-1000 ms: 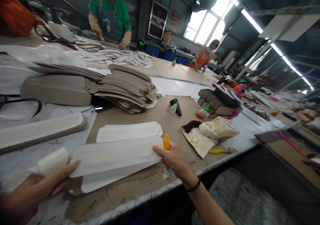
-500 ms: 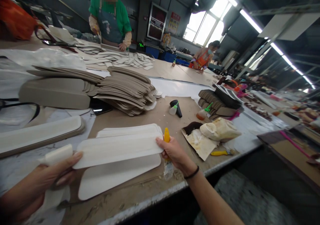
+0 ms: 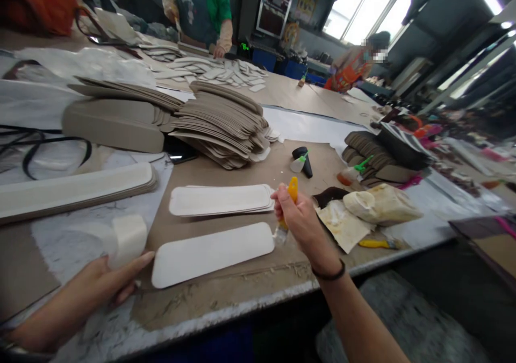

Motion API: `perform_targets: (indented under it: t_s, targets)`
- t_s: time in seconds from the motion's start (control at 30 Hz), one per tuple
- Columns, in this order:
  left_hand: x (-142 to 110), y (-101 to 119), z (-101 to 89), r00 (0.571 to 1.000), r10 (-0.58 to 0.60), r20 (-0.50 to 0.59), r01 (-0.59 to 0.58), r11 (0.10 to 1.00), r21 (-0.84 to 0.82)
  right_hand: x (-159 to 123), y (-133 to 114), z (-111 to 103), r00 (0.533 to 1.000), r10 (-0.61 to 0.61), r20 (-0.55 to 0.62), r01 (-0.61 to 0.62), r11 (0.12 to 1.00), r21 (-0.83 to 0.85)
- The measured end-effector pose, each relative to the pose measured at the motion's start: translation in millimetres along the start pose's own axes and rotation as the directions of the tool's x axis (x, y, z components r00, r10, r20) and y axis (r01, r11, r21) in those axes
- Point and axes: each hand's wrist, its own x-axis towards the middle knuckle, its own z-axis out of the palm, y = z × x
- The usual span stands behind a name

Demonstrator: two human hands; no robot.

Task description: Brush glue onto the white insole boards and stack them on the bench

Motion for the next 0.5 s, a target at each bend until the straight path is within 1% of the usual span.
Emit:
perform_targets:
  t_s: [0.03, 0.07, 0.13, 0.17, 0.23, 0.33, 0.37, 0.43, 0.5]
  targets:
    - [-2, -3, 4.2, 1.0, -0.012, 0.003, 0.012, 1.0, 0.009, -10, -6, 7, 0.999, -0.012, 0.032, 0.008, 0.994, 0.112]
    - [-3, -4, 7.7, 1.0, -0.025, 0.005, 0.025, 1.0, 0.005, -20, -11, 15, 0.998, -0.036, 0.054, 0.027, 0.985, 0.169]
    - [-3, -4, 12.5, 0.999, -0.036, 0.029, 0.036, 0.999, -0.023, -39, -17, 35, 0.993, -0.084, 0.084, 0.067, 0.981, 0.183]
    - [-4, -3, 14.1, 0.998, -0.036, 0.055, 0.039, 0.998, -0.043, -47, -18, 46, 0.991, -0.085, 0.105, 0.064, 0.98, 0.191]
    - [-5, -2, 17.1, 0.993, -0.041, 0.114, 0.051, 0.995, -0.088, -61, -16, 68, 0.988, -0.04, 0.152, -0.003, 0.962, 0.273]
    - [-8, -6, 22.3, 0.985, -0.047, 0.166, 0.071, 0.987, -0.146, -78, -9, 96, 0.983, 0.029, 0.183, -0.108, 0.892, 0.439]
    - [-8, -9, 23.8, 0.984, -0.042, 0.173, 0.071, 0.984, -0.163, -82, -7, 102, 0.982, 0.041, 0.184, -0.123, 0.879, 0.461]
    - [-9, -13, 25.6, 0.983, -0.026, 0.183, 0.062, 0.979, -0.193, -88, -3, 109, 0.98, 0.076, 0.182, -0.152, 0.88, 0.45]
    - [-9, -17, 26.0, 0.982, -0.012, 0.19, 0.053, 0.976, -0.212, -91, 1, 108, 0.983, 0.103, 0.154, -0.158, 0.9, 0.406]
